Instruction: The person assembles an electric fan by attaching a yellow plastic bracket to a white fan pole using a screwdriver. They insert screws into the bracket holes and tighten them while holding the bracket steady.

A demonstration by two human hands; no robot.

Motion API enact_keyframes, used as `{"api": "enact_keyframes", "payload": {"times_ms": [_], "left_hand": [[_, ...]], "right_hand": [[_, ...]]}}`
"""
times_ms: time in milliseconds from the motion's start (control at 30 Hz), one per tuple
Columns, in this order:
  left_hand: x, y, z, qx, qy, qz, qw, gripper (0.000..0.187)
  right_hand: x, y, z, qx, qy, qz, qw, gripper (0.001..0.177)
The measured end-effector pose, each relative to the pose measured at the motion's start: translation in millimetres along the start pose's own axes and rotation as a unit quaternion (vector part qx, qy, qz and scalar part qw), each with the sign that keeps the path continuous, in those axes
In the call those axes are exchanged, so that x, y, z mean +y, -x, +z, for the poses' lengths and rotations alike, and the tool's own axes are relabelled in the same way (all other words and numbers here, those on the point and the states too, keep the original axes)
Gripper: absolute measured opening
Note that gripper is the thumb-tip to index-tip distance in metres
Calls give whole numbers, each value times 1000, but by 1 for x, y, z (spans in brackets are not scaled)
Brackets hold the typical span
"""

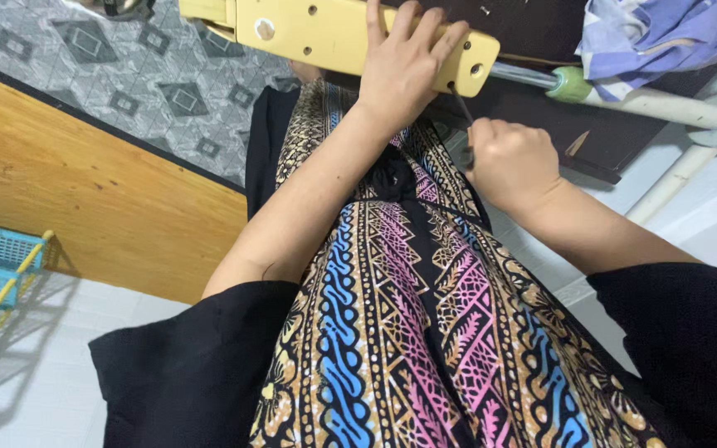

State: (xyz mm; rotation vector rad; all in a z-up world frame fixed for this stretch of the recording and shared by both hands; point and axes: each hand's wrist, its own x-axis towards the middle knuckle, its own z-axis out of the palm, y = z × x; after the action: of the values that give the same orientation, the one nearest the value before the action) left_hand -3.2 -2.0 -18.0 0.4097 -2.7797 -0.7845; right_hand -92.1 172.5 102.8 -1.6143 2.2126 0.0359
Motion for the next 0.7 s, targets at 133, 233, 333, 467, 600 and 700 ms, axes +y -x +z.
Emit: {"api": "enact_keyframes", "payload": {"times_ms": [133, 233, 333, 467, 600, 700], "left_hand": [[-2, -2, 4, 19, -25, 1, 1000, 61], [0, -2, 4, -2, -19, 4, 1000, 61], [2, -1, 1, 15, -9, 11, 1000, 64], [5, -11, -13, -11, -36, 10, 999, 77], [4, -10, -16, -16, -31, 14, 999, 78], [7, -13, -12, -20, -31, 11, 999, 76]], "right_hand": [[-6, -4, -1, -18, 57, -39, 997, 9], [-2, -13, -2, 20, -13, 35, 999, 8], [11, -21, -6, 32, -191, 216, 957, 12], [1, -20, -9, 119, -287, 303, 901, 9], [-27, 4, 5, 163, -264, 230, 922, 9], [-21, 20, -1, 164, -174, 185, 953, 10]]}}
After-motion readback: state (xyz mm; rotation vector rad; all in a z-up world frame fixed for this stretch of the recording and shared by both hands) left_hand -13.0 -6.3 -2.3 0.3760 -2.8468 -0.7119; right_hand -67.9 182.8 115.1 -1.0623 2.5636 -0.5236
